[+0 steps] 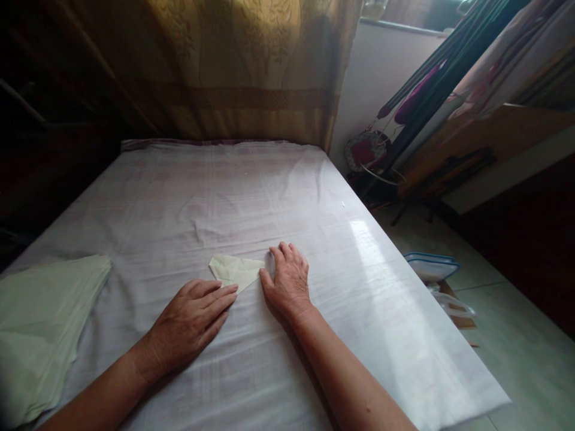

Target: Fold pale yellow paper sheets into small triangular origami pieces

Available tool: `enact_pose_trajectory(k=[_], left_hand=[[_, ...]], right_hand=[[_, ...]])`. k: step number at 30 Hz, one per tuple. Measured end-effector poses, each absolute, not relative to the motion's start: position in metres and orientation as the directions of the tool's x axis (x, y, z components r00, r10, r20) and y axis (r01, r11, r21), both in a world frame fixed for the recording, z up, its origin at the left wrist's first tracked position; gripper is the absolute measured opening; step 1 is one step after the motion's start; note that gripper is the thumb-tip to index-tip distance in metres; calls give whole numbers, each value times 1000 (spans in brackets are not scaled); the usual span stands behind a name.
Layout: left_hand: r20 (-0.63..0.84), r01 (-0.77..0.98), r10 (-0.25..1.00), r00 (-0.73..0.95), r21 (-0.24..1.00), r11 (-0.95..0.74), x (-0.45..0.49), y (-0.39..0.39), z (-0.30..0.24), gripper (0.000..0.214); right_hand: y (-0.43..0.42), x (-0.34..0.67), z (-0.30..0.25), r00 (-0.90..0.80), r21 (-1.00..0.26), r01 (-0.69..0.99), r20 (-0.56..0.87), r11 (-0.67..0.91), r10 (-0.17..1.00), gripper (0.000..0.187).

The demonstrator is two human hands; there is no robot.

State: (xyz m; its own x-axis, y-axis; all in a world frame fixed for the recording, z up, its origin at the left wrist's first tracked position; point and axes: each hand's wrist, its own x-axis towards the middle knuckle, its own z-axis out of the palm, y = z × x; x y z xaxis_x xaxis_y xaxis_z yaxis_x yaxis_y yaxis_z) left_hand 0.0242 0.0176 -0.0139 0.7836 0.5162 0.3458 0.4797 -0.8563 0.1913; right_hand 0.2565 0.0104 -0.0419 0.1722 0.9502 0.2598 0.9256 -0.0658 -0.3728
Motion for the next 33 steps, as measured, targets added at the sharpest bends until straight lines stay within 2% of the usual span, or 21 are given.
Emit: enact_pose_trajectory(k=[8, 16, 25, 33], left_hand=[[324, 476, 494, 807, 139, -868, 24, 17, -14, 32], [331, 435, 446, 832, 111, -893, 20, 20, -12, 32], [329, 458, 452, 829, 65, -887, 13, 18, -13, 28], [304, 468, 475, 826, 101, -878, 9, 17, -17, 25]], right_hand=[[0, 232, -33, 102, -344, 939, 224, -20, 969, 72], [-1, 237, -31, 131, -379, 924, 185, -52, 974, 67], [-1, 237, -28, 123, -382, 923, 150, -57, 981, 65], [-1, 236, -26, 125, -391, 918, 145, -59, 981, 65]])
